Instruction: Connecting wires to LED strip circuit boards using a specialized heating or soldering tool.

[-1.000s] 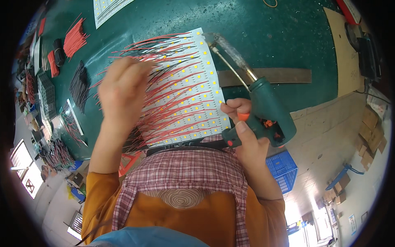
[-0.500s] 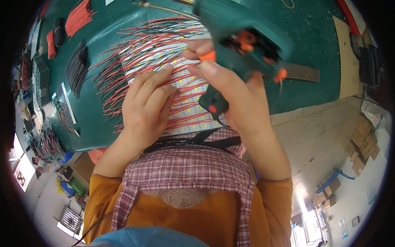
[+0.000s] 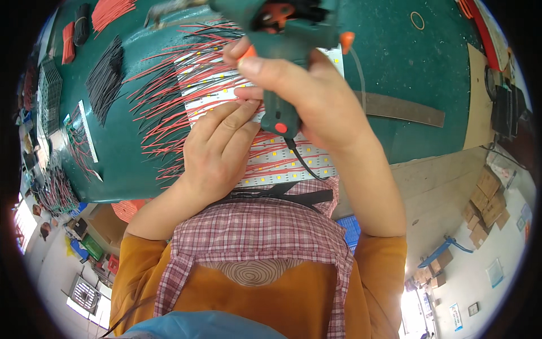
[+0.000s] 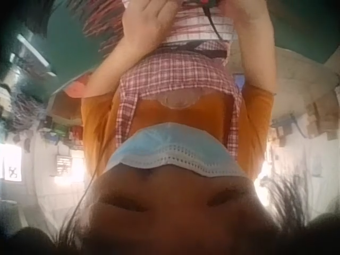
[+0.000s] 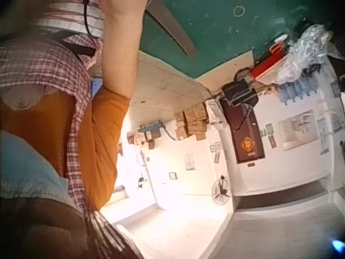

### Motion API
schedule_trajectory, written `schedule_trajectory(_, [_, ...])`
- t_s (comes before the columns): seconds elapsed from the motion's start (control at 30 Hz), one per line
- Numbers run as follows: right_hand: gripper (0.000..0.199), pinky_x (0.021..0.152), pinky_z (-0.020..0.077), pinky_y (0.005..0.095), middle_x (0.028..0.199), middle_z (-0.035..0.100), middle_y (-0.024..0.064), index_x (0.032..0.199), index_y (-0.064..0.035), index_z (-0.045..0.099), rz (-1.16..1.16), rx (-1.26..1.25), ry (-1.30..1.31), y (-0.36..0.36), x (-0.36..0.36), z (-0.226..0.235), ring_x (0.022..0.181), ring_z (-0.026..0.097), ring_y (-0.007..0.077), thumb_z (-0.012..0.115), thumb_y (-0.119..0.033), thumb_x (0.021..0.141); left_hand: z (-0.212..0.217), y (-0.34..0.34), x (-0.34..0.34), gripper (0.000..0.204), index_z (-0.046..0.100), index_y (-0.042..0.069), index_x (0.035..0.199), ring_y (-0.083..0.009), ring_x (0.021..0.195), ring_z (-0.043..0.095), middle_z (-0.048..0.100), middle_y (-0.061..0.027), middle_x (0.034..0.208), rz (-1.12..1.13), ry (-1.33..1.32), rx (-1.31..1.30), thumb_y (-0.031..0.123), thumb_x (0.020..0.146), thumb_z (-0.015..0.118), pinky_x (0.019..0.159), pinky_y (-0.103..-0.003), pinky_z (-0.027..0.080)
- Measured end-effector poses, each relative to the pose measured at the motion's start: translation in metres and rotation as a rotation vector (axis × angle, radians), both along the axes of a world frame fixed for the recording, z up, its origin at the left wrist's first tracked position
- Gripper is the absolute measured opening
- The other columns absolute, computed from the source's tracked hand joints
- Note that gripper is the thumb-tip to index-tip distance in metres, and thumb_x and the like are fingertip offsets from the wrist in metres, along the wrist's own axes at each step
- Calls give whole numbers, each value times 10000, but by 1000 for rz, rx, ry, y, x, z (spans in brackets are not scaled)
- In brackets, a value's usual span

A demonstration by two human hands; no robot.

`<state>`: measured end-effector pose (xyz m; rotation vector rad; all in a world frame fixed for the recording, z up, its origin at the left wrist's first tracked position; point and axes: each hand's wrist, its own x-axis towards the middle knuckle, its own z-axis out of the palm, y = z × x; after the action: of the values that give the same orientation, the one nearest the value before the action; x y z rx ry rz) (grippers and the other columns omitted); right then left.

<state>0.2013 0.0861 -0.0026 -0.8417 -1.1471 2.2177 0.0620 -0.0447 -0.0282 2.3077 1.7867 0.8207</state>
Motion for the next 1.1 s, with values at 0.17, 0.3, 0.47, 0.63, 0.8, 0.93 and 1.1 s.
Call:
schedule_trajectory(0.17, [394, 935, 570, 486, 1294, 583, 225, 1247, 7, 564, -1, 94, -31, 11, 2, -10, 1278, 550, 340, 606, -225, 932, -2, 0, 1, 198, 654, 37, 921, -273, 1089, 631, 664, -135, 1207, 6, -9, 10, 106, 736, 656, 819, -373, 547])
schedule_trajectory(0.3, [432, 699, 613, 386, 1198, 642, 228, 1249, 7, 533, -93, 124, -249, -5, 35, 19, 1008, 693, 304, 629, -257, 921, 10, 5, -23, 194, 664, 29, 911, -282, 983, 642, 672, -124, 1094, -1, -145, -10, 56, 720, 661, 772, -374, 536])
schedule_trajectory(0.47, [513, 536, 467, 246, 940, 680, 133, 1129, -16, 537, -123, 17, -437, -88, 75, 32, 605, 587, 120, 719, -425, 879, 10, 16, -43, 251, 692, 55, 920, -245, 760, 601, 616, -54, 826, 114, -85, -27, 5, 677, 656, 648, -355, 490])
schedule_trajectory(0.63, [320, 698, 548, 242, 967, 718, 116, 1208, 54, 577, -40, 235, -489, -130, 100, 21, 809, 674, 115, 648, -60, 917, 12, 21, -40, 245, 717, 55, 915, -221, 705, 601, 637, -46, 805, 98, -56, -20, -57, 699, 747, 610, -327, 492])
schedule_trajectory(0.8, [332, 749, 564, 271, 951, 746, 89, 1167, 24, 594, -10, 277, -701, -133, 96, 16, 845, 717, 148, 703, -55, 864, 12, 24, -38, 266, 731, 64, 919, -212, 719, 602, 629, -35, 794, 107, 22, -20, -52, 679, 737, 608, -321, 496])
schedule_trajectory(0.93, [341, 753, 567, 277, 920, 753, 77, 1167, 27, 591, 37, 379, -756, -137, 96, 12, 852, 722, 149, 708, -70, 863, 11, 23, -35, 272, 732, 67, 926, -210, 723, 602, 628, -30, 791, 110, 42, -23, -42, 676, 728, 608, -322, 497])
schedule_trajectory(1.1, [382, 659, 559, 349, 955, 689, 76, 1125, -112, 669, 278, 642, -886, -130, 102, 13, 811, 699, 237, 764, -129, 755, 11, 21, -36, 265, 728, 67, 926, -207, 715, 597, 626, -27, 791, 120, 55, -34, -38, 683, 718, 604, -322, 494])
